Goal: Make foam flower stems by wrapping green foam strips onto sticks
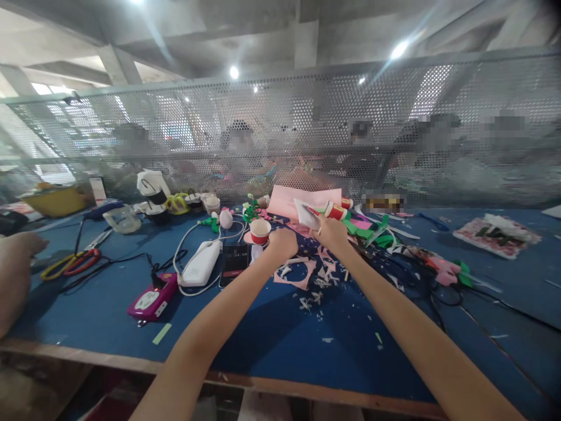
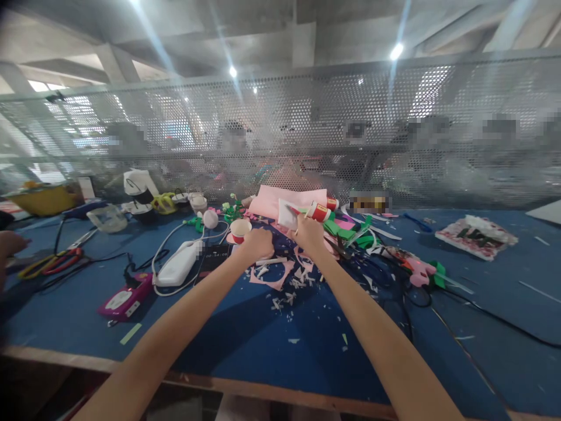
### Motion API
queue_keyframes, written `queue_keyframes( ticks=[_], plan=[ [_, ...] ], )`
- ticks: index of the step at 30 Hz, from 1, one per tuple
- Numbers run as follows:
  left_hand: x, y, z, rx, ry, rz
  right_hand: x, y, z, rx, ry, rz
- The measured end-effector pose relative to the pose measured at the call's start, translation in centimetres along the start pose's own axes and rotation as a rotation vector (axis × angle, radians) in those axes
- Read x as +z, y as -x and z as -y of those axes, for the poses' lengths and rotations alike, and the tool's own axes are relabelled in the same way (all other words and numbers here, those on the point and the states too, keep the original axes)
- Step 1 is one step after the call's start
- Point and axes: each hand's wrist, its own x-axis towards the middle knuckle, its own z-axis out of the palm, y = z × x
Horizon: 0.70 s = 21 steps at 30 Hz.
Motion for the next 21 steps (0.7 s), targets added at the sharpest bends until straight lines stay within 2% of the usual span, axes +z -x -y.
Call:
queue_keyframes(
  ticks=[3,6,8,11,15,21],
  plan=[
    [-2.3,0.0,2.1,-0.075,-0.025,-0.098,-0.2,-0.2,-0.2,0.035,-0.007,-0.006],
    [-3.1,0.0,4.2,-0.167,-0.045,-0.135,-0.4,-0.5,-0.4,0.067,-0.018,-0.004],
    [-2.6,-0.2,5.1,-0.232,-0.050,-0.099,-0.6,-0.5,-0.4,0.079,-0.023,-0.001],
    [-1.1,-1.0,5.8,-0.253,-0.042,-0.048,-0.9,-0.6,-0.4,0.092,-0.026,0.006],
    [0.1,-2.3,6.2,-0.270,-0.026,-0.077,-1.0,-0.6,-0.4,0.103,-0.025,0.014],
    [-0.7,-3.0,7.9,-0.129,0.020,-0.061,-1.0,-0.8,-0.6,0.100,-0.031,0.010]
  ],
)
